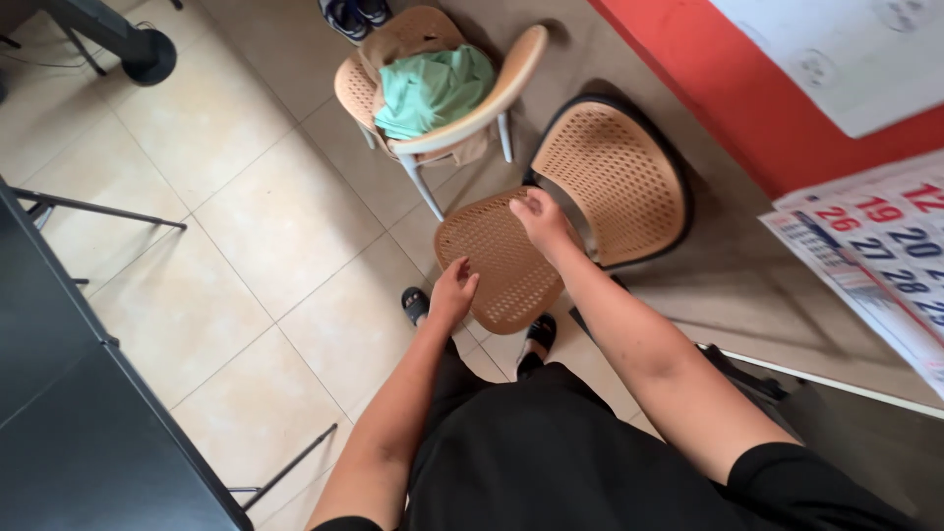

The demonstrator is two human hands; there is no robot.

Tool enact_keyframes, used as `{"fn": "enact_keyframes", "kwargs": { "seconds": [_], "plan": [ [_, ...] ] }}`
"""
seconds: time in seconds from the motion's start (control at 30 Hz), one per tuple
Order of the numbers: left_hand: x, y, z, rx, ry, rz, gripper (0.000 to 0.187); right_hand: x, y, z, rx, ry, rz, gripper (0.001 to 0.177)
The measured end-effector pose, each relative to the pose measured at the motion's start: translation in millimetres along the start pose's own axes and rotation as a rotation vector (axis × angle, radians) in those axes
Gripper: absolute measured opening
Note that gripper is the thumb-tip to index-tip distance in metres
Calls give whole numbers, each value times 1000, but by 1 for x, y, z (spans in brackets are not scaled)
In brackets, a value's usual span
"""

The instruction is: Move and rearrange chairs, a table, and a small stand in a room.

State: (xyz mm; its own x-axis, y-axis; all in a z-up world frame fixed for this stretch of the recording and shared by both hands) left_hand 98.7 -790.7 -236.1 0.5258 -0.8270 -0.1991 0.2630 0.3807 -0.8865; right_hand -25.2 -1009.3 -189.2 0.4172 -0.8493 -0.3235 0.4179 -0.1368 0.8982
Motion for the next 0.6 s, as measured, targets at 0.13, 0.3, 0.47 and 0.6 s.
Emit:
{"fn": "enact_keyframes", "kwargs": {
  "seconds": [0.13,0.3,0.47,0.6],
  "plan": [
    [44,2,52,-2,8,-37,51,70,16,-60,221,-49,7,82],
    [107,1,124,65,32,-130,52,125,69,-115,442,-73,-149,89],
    [147,-11,177,97,48,-157,54,153,65,-140,633,-231,-262,90],
    [163,-5,197,91,63,-134,57,163,83,-155,669,-326,-240,81]
  ]
}}
Point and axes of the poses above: each hand's wrist, its own x-axis towards the middle knuckle, its own z-axis out of the back of the hand, y = z × x, the point moved 1 cm from there along x, towards the middle knuckle, and after that the axes turned 1 degree about -x, right-handed, at the moved point
